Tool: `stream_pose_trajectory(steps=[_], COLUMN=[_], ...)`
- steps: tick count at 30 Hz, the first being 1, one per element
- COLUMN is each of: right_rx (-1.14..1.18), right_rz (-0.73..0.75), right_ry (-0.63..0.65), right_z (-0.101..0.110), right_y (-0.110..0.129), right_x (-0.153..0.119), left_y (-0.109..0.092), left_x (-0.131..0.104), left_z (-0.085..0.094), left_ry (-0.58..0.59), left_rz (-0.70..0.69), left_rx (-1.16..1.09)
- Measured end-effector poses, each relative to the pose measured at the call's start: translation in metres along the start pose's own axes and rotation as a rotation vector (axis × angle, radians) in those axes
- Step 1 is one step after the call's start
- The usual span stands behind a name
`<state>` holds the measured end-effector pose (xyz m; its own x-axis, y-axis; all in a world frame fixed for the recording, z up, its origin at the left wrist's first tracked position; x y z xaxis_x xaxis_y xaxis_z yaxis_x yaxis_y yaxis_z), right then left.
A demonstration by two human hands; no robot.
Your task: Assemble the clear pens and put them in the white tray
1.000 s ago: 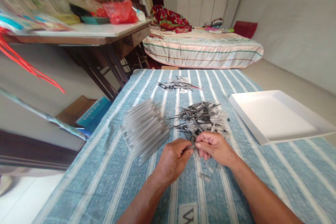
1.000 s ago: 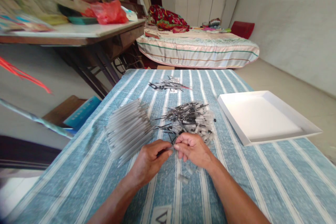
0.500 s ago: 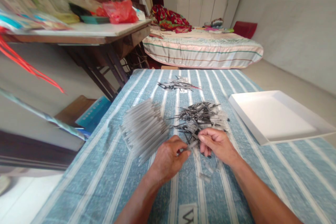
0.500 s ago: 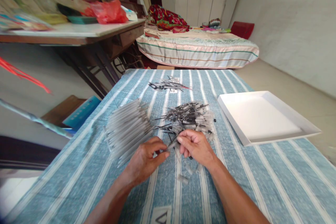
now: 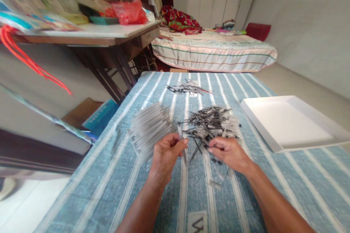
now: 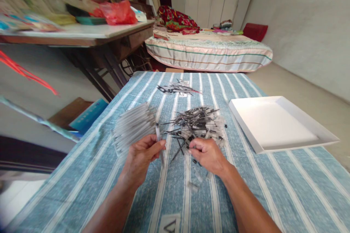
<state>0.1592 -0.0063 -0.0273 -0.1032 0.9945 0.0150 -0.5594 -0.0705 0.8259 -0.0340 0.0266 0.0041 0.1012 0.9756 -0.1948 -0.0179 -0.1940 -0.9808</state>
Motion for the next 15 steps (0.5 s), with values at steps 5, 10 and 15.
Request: stream_pose_trajectory(steps=[5, 10, 15], right_rx=[-0.657, -0.943, -0.957], right_rz=[0.077, 0.099, 0.106], right_ry=[0.048, 0.104, 0.086], right_z=[-0.012, -0.02, -0.024], right_y=[0.015, 0.024, 0.025], right_x=[-0.001, -0.001, -0.002], left_y=[0.002, 0.002, 0.003], left_x=[0.002, 0.003, 0.004], left_z=[0.002, 0.002, 0.001], left_ry=[-0.066, -0.081, -0.09], left_rz=[0.029, -0.006, -0.008], left_rx=[-0.145, -0.182, -0.223])
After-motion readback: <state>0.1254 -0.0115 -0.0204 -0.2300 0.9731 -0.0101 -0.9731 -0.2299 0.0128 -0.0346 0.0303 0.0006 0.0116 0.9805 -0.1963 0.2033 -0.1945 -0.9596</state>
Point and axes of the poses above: each hand's wrist, its own x-axis towards the middle knuckle, its own z-axis out of the back of the hand, y = z × x, the point moved 2 cm from there along x, towards the middle knuckle, and after that the axes turned 1 degree about z, right-handed, at the moved point
